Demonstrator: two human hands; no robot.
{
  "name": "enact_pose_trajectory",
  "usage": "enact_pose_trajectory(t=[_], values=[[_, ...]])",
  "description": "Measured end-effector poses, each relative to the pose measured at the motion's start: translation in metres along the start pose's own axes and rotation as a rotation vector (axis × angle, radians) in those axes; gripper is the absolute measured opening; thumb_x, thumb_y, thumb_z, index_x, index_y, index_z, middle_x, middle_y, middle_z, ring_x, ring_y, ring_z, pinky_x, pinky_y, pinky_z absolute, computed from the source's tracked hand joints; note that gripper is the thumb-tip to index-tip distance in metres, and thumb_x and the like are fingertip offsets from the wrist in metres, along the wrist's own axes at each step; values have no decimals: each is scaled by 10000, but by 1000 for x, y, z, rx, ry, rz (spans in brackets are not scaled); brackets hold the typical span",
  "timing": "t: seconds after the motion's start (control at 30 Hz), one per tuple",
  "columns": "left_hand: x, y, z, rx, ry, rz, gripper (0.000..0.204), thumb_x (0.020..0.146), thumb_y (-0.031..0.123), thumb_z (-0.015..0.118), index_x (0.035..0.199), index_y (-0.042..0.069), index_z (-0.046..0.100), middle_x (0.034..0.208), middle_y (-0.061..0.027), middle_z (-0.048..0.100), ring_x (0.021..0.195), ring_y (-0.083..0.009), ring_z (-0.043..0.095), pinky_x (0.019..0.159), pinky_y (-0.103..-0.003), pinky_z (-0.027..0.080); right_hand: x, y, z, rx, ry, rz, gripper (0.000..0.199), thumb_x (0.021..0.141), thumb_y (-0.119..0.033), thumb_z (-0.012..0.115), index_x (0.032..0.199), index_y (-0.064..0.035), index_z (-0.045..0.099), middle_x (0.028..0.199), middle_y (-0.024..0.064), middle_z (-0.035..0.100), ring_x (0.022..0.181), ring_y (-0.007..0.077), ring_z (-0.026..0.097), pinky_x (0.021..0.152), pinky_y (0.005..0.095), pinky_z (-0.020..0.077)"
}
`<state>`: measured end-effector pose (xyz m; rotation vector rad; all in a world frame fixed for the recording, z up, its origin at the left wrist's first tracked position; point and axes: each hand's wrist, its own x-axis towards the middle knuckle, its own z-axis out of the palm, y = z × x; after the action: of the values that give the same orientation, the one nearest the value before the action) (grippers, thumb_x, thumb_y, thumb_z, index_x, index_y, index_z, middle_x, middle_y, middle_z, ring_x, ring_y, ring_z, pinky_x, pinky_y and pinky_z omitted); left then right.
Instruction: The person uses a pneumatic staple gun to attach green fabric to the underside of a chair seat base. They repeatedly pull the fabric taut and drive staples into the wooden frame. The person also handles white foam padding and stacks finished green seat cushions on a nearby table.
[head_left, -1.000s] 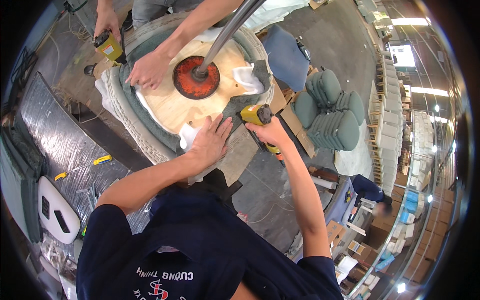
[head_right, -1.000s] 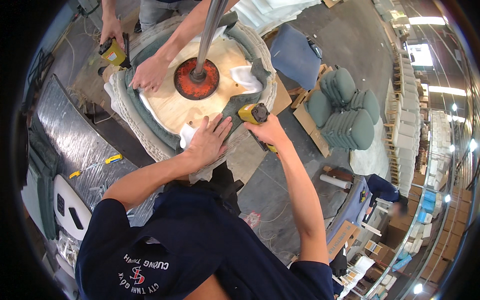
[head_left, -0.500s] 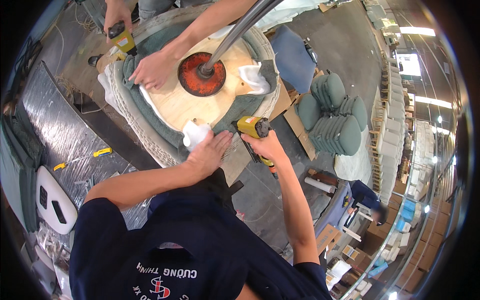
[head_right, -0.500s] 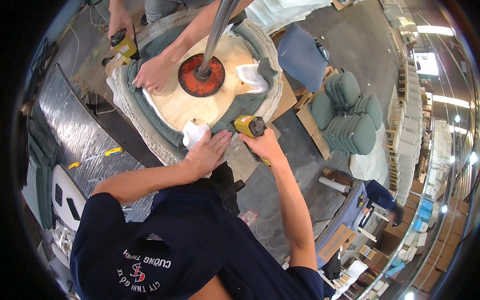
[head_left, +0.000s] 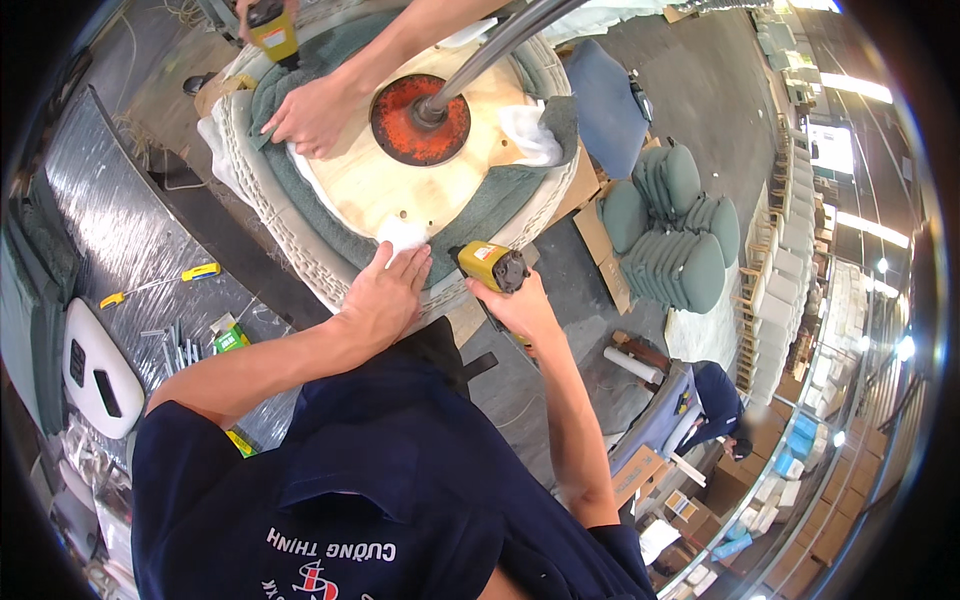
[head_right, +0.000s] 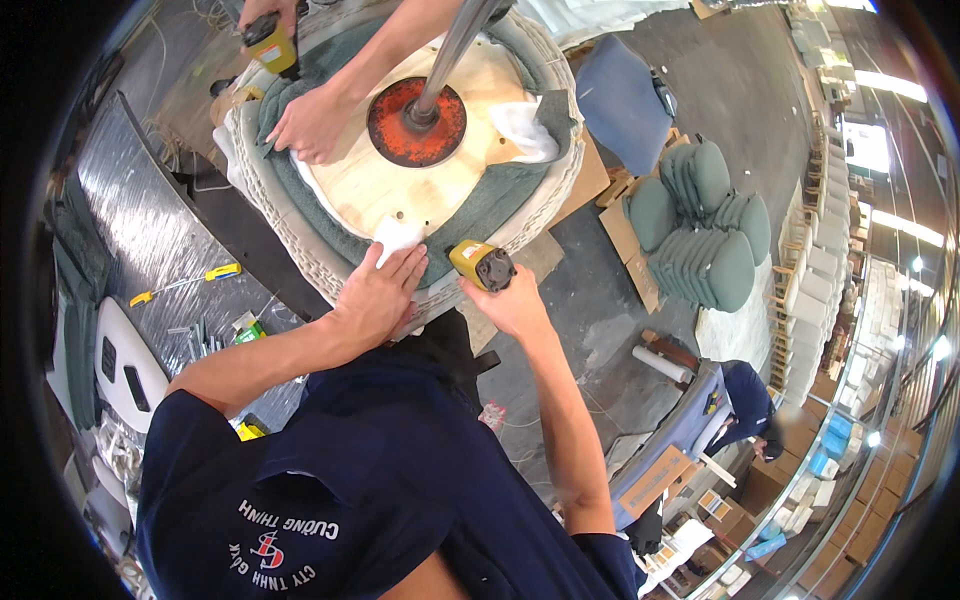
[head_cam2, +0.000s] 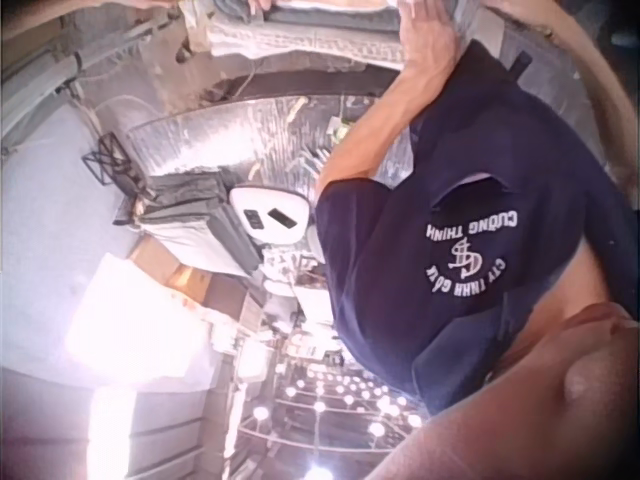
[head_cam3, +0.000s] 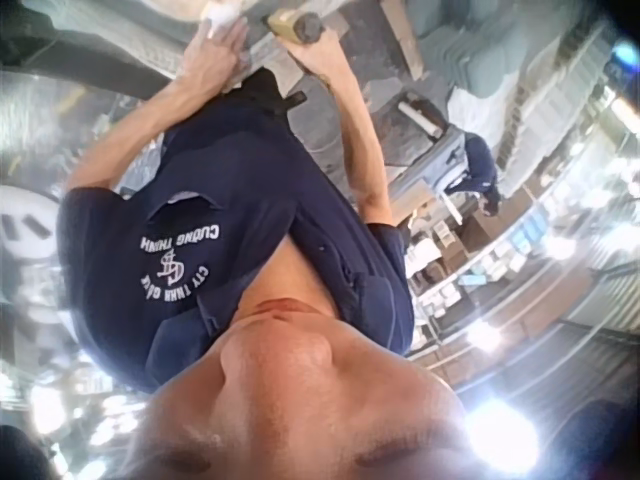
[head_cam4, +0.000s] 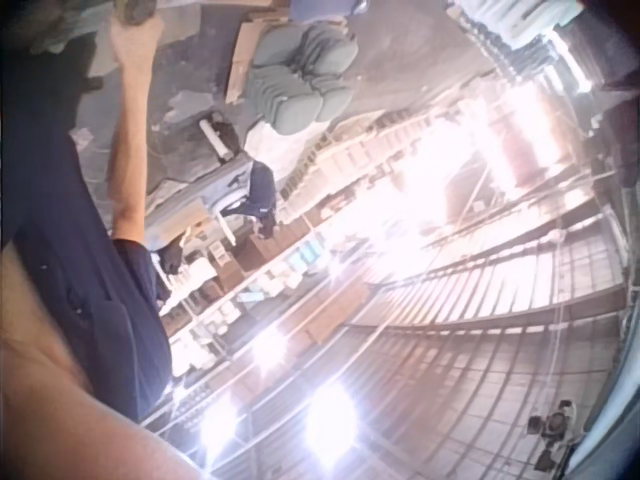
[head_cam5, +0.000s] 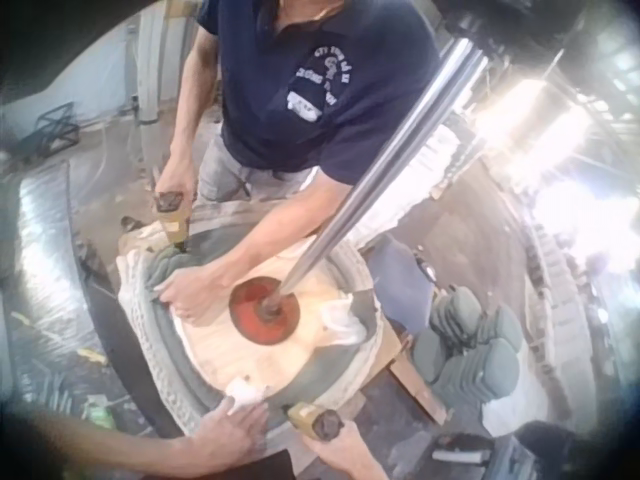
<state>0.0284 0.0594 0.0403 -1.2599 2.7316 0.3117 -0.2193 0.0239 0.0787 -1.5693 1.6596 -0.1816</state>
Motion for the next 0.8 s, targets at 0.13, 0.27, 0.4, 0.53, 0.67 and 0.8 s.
enact_pose_trajectory(t=[0.13, 0.27, 0.4, 0.53, 0.67, 0.8], values=[[-8, -5, 0, -10, 11, 0, 716, 959, 380, 680, 1548, -7, 552, 1693, -114, 458, 1529, -216, 429, 1226, -514, 298, -8, -6, 10, 25, 58, -47, 371, 857, -319, 837, 1065, -15, 796, 951, 244, 784, 958, 424, 761, 847, 469, 604], [-12, -13, 3, -106, 46, -9, 721, 942, 358, 715, 1556, 22, 545, 1692, -86, 461, 1527, -193, 434, 1220, -522, 294, -18, -11, 19, -7, 130, -113, 331, 844, -308, 850, 921, 8, 787, 834, 239, 765, 859, 436, 759, 779, 490, 595], [-18, -8, 0, -222, 92, -34, 727, 931, 326, 741, 1567, 45, 529, 1686, -65, 469, 1526, -182, 436, 1217, -532, 296, -16, 1, 33, -3, 166, -54, 329, 843, -292, 850, 863, 25, 763, 806, 244, 754, 825, 446, 751, 745, 487, 591], [-35, -6, 0, -329, 133, -68, 696, 935, 299, 741, 1555, 55, 538, 1677, -72, 477, 1555, -201, 413, 1216, -544, 299, -31, -13, 28, 99, 179, -155, 330, 847, -302, 850, 910, 12, 771, 844, 230, 768, 826, 459, 745, 756, 506, 589], [-47, -8, -3, -419, 151, -77, 684, 934, 264, 739, 1558, 68, 537, 1675, -70, 480, 1584, -216, 383, 1221, -558, 298, -23, 10, 50, -143, 199, -124, 346, 841, -305, 855, 970, 7, 782, 852, 220, 771, 828, 456, 747, 744, 497, 592], [-55, -6, 4, -515, 148, -95, 683, 931, 229, 735, 1565, 73, 533, 1680, -59, 479, 1603, -241, 360, 1228, -569, 293, -36, -2, 44, 1, 204, -168, 354, 821, -298, 866, 980, 8, 783, 842, 231, 762, 847, 463, 745, 749, 504, 596]])
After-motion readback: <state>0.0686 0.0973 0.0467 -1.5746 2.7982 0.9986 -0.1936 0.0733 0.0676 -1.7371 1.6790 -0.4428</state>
